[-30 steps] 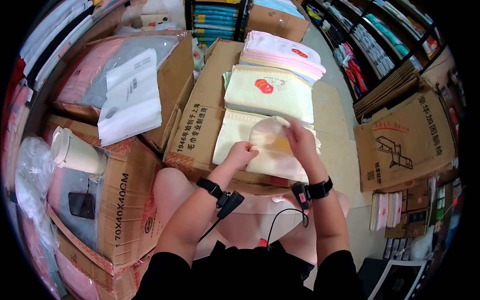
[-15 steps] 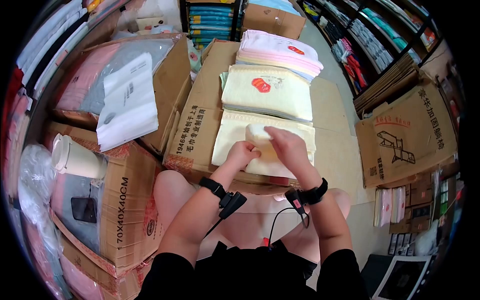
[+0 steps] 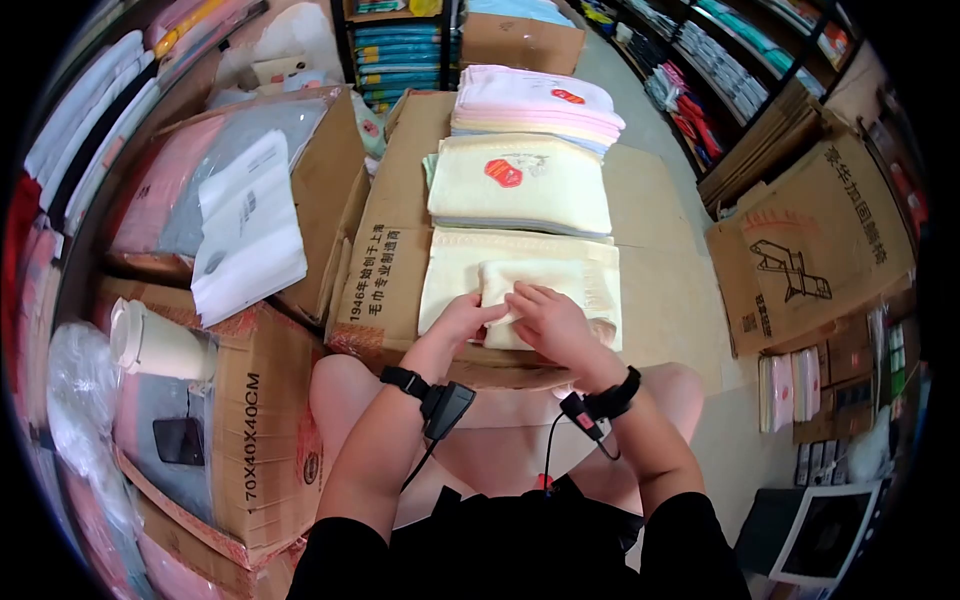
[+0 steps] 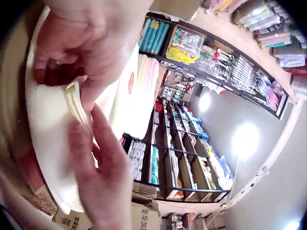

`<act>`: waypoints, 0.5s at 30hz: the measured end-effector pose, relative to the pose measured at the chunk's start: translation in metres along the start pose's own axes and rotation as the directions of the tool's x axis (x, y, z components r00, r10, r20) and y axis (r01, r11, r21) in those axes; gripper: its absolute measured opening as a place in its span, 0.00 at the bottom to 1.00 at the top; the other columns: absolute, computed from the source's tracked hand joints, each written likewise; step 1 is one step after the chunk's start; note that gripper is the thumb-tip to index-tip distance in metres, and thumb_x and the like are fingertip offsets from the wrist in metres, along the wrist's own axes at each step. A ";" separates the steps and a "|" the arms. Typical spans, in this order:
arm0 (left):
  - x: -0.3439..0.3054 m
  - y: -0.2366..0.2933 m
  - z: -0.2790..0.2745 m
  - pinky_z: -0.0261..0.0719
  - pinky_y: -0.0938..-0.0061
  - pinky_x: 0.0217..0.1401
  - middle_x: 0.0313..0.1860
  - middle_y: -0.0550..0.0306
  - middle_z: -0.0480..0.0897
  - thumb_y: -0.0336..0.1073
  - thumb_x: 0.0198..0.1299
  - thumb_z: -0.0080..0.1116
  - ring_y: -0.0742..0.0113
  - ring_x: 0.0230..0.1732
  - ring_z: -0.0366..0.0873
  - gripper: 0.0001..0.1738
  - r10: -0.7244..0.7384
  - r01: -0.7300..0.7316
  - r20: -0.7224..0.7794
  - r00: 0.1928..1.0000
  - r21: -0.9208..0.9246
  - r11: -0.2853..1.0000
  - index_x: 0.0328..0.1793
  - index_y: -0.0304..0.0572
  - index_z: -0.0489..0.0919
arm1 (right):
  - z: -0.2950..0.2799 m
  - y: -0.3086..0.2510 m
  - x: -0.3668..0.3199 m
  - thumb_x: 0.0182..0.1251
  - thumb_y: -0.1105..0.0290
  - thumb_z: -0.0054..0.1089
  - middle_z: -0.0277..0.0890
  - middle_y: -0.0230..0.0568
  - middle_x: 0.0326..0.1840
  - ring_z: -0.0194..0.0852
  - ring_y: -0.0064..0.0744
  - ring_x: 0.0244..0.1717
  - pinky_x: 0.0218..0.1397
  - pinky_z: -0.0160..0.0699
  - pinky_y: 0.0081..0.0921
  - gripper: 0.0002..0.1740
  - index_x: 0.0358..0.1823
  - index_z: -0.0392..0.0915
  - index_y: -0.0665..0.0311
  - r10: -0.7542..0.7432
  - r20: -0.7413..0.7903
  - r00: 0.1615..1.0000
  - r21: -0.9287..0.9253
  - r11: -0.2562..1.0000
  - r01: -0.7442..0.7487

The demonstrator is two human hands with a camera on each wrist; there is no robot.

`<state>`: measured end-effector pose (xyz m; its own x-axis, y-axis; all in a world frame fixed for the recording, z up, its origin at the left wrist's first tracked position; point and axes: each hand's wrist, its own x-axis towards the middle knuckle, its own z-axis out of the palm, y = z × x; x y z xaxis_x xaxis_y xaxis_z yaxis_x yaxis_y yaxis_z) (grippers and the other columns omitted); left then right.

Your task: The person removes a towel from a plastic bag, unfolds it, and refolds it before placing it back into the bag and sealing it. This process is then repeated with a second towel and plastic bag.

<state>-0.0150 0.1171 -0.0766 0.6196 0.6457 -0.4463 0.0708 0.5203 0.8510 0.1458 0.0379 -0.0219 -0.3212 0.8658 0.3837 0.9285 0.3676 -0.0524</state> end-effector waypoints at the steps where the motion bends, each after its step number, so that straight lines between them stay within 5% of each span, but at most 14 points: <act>1: -0.003 0.003 0.004 0.73 0.75 0.34 0.38 0.57 0.78 0.43 0.54 0.60 0.70 0.35 0.75 0.20 -0.003 0.002 0.014 1.000 0.011 1.000 0.47 0.37 0.75 | -0.018 0.005 0.000 0.56 0.66 0.55 0.75 0.45 0.45 0.74 0.37 0.44 0.43 0.73 0.29 0.19 0.50 0.73 0.62 0.237 0.111 0.965 0.328 0.908 -0.261; 2: -0.006 0.007 0.006 0.73 0.75 0.34 0.38 0.58 0.78 0.42 0.54 0.61 0.70 0.35 0.75 0.20 -0.004 0.004 -0.015 1.000 0.038 0.999 0.47 0.36 0.75 | -0.030 0.014 -0.001 0.58 0.62 0.56 0.76 0.46 0.42 0.76 0.37 0.40 0.41 0.73 0.30 0.20 0.50 0.73 0.61 0.406 0.283 0.869 0.581 0.648 -0.492; 4: -0.014 0.013 0.010 0.72 0.76 0.35 0.38 0.57 0.79 0.42 0.54 0.61 0.71 0.35 0.75 0.21 0.028 -0.026 -0.034 0.999 0.039 0.999 0.48 0.34 0.74 | -0.031 0.051 -0.017 0.58 0.54 0.56 0.78 0.46 0.37 0.74 0.37 0.27 0.39 0.74 0.27 0.24 0.51 0.74 0.61 0.680 0.006 0.733 0.476 0.642 -0.600; 5: -0.013 0.011 0.009 0.72 0.76 0.35 0.38 0.57 0.79 0.42 0.54 0.61 0.71 0.35 0.75 0.21 0.024 -0.023 -0.021 0.999 0.048 0.999 0.48 0.34 0.74 | -0.028 0.073 -0.033 0.58 0.54 0.56 0.78 0.46 0.37 0.74 0.37 0.27 0.39 0.74 0.27 0.24 0.51 0.74 0.61 0.691 0.000 0.723 0.475 0.636 -0.608; 7: -0.009 0.011 0.004 0.72 0.76 0.32 0.37 0.57 0.79 0.41 0.53 0.61 0.71 0.34 0.75 0.20 0.052 -0.051 -0.041 0.998 0.025 0.998 0.48 0.35 0.74 | -0.029 0.101 -0.053 0.56 0.52 0.57 0.78 0.49 0.40 0.75 0.33 0.30 0.39 0.74 0.26 0.31 0.55 0.70 0.66 0.806 0.184 0.563 0.465 0.433 -0.772; 8: -0.009 0.011 0.002 0.72 0.75 0.35 0.39 0.56 0.79 0.41 0.54 0.60 0.71 0.37 0.75 0.21 0.050 -0.048 -0.073 0.996 0.034 0.998 0.48 0.33 0.74 | -0.031 0.102 -0.061 0.56 0.52 0.57 0.78 0.49 0.40 0.75 0.33 0.30 0.39 0.74 0.26 0.31 0.55 0.70 0.66 0.811 0.176 0.558 0.467 0.430 -0.773; 10: -0.015 0.015 0.008 0.71 0.76 0.37 0.40 0.56 0.79 0.41 0.54 0.61 0.71 0.38 0.75 0.21 0.112 -0.116 -0.079 0.991 -0.051 0.992 0.49 0.33 0.74 | -0.043 0.084 -0.072 0.53 0.54 0.62 0.75 0.52 0.45 0.75 0.35 0.41 0.43 0.73 0.27 0.40 0.62 0.59 0.71 0.633 0.587 0.505 0.614 0.059 -0.787; 11: -0.017 0.018 0.010 0.70 0.77 0.39 0.40 0.56 0.79 0.41 0.54 0.61 0.71 0.39 0.75 0.22 0.171 -0.183 -0.098 0.980 -0.141 0.973 0.49 0.32 0.74 | -0.041 0.078 -0.073 0.53 0.54 0.62 0.75 0.52 0.45 0.75 0.35 0.41 0.43 0.73 0.27 0.40 0.62 0.59 0.71 0.641 0.582 0.501 0.621 0.048 -0.782; 13: -0.017 0.020 0.009 0.71 0.75 0.46 0.44 0.53 0.78 0.40 0.55 0.59 0.69 0.43 0.75 0.23 0.148 -0.158 -0.087 0.985 -0.124 0.980 0.51 0.30 0.72 | -0.036 0.065 -0.074 0.49 0.58 0.67 0.72 0.51 0.49 0.71 0.35 0.49 0.46 0.72 0.27 0.49 0.67 0.48 0.71 0.541 0.511 0.668 0.738 0.122 -0.664; 15: -0.017 0.022 0.008 0.71 0.72 0.51 0.48 0.51 0.77 0.38 0.57 0.57 0.65 0.47 0.75 0.23 0.180 -0.190 -0.060 0.982 -0.307 0.933 0.54 0.29 0.70 | -0.028 0.060 -0.072 0.49 0.59 0.68 0.72 0.52 0.49 0.70 0.34 0.49 0.47 0.72 0.26 0.51 0.68 0.46 0.70 0.522 0.448 0.726 0.773 0.181 -0.608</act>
<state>-0.0174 0.1128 -0.0484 0.5745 0.7610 -0.3014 -0.2915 0.5343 0.7934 0.2295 -0.0117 -0.0270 0.1677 0.9724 -0.1623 0.2189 -0.1973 -0.9556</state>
